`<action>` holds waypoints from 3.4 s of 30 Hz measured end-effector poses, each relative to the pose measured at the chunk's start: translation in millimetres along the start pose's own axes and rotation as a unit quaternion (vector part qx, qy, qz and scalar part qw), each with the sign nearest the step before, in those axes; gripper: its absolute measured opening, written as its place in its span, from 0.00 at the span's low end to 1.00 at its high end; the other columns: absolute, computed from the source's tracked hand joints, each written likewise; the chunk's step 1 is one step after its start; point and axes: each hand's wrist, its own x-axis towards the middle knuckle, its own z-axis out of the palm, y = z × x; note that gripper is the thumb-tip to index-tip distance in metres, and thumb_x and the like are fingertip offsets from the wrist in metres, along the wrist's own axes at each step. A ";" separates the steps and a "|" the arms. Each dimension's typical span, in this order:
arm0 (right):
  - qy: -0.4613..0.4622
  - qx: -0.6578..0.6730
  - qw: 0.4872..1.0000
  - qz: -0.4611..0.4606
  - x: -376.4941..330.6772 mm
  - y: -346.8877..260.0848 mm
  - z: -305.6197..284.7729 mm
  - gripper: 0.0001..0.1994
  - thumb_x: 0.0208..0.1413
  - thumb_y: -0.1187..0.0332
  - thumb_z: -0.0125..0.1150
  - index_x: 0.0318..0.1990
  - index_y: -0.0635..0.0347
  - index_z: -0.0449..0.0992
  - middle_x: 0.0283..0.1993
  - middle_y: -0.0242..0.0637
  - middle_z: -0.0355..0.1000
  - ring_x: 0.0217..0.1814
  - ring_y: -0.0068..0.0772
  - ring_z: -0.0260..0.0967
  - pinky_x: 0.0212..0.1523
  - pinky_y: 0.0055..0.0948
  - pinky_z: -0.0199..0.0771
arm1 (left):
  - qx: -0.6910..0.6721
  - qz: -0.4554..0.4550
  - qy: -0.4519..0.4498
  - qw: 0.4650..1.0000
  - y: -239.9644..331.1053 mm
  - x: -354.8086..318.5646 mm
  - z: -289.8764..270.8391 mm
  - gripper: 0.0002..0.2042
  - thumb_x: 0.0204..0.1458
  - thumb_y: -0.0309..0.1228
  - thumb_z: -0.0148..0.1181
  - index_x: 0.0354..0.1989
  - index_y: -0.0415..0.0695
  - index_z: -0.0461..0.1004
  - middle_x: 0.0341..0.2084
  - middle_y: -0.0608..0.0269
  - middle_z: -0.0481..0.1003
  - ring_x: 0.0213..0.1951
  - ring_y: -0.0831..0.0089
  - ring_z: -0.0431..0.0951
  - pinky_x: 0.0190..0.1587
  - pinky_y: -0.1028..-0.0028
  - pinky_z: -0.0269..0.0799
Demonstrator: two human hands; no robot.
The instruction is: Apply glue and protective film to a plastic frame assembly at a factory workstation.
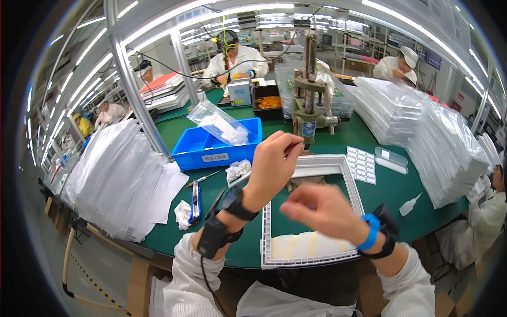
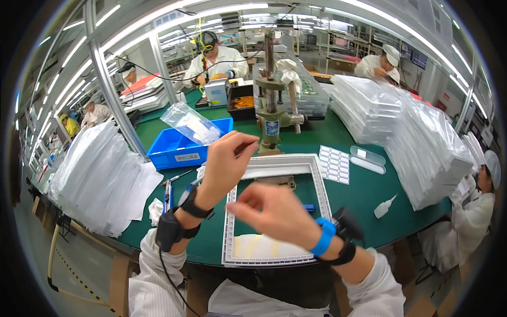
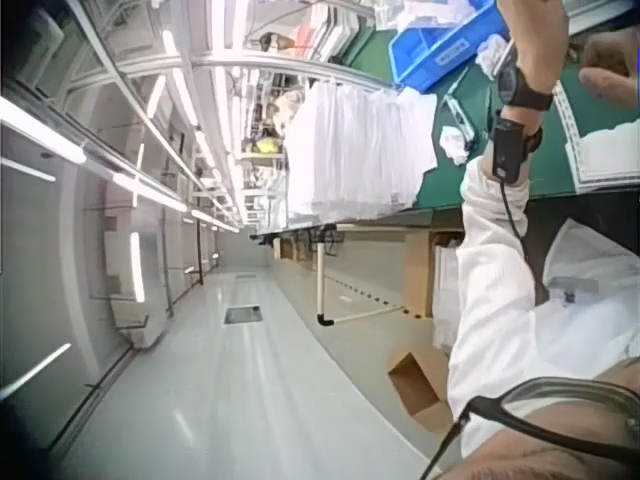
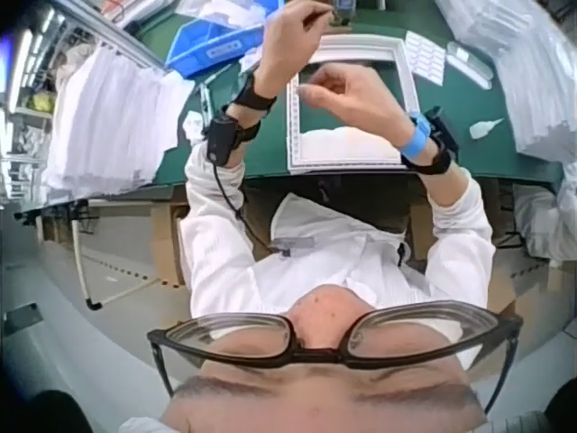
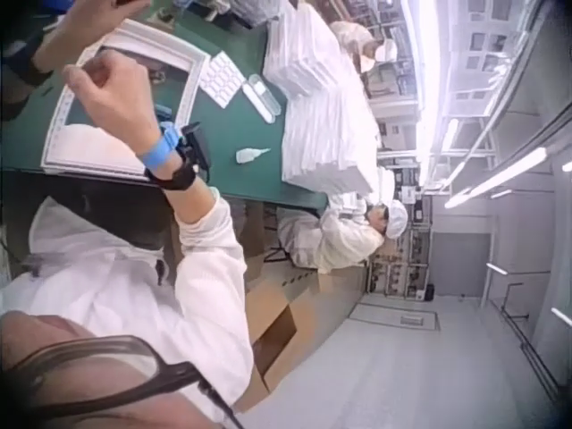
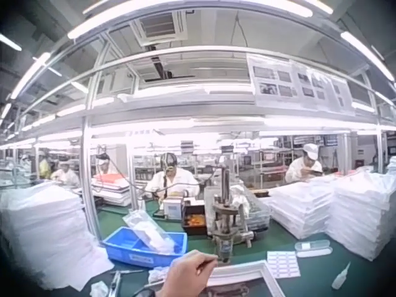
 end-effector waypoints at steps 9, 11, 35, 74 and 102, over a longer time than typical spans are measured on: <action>0.087 -0.215 0.900 -0.368 -16.9 -20.9 73.7 0.26 0.49 0.58 0.70 0.57 0.50 0.72 0.52 0.38 0.72 0.59 0.39 0.70 0.53 0.34 0.71 | 0.108 0.033 -0.036 0.993 -24.9 -0.5 31.4 0.05 0.52 0.23 0.64 0.36 0.36 0.81 0.27 0.53 0.77 0.28 0.61 0.77 0.32 0.69 0.72; 0.089 -0.346 0.812 -0.462 7.3 -16.1 80.1 0.27 0.48 0.57 0.68 0.57 0.47 0.72 0.60 0.37 0.66 0.68 0.38 0.61 0.59 0.36 0.66 | 0.100 0.019 -0.055 0.993 -24.5 -9.9 38.6 0.05 0.52 0.24 0.64 0.36 0.37 0.81 0.28 0.52 0.77 0.29 0.59 0.78 0.33 0.68 0.73; 0.123 -0.130 0.977 -0.119 47.2 82.4 -23.7 0.08 0.60 0.72 0.60 0.42 0.68 0.78 0.34 0.43 0.79 0.32 0.30 0.77 0.31 0.26 0.77 | 0.141 0.178 -0.039 0.973 -47.8 -68.3 0.3 0.12 0.48 0.20 0.67 0.42 0.41 0.80 0.31 0.59 0.77 0.30 0.62 0.79 0.31 0.69 0.75; -0.015 0.191 0.980 0.058 47.6 112.2 -7.9 0.07 0.62 0.74 0.55 0.43 0.68 0.75 0.40 0.36 0.78 0.44 0.26 0.79 0.42 0.25 0.80 | 0.196 0.193 -0.046 0.960 -62.1 -98.6 0.6 0.19 0.41 0.20 0.69 0.45 0.39 0.79 0.31 0.63 0.78 0.27 0.69 0.77 0.26 0.73 0.73; -0.058 0.263 0.959 0.086 45.7 105.3 -9.0 0.06 0.58 0.75 0.56 0.40 0.70 0.75 0.37 0.39 0.78 0.42 0.29 0.80 0.46 0.26 0.81 | 0.207 0.279 -0.065 0.936 -59.6 -94.4 -3.5 0.18 0.38 0.21 0.64 0.42 0.35 0.78 0.31 0.62 0.76 0.29 0.69 0.77 0.28 0.73 0.73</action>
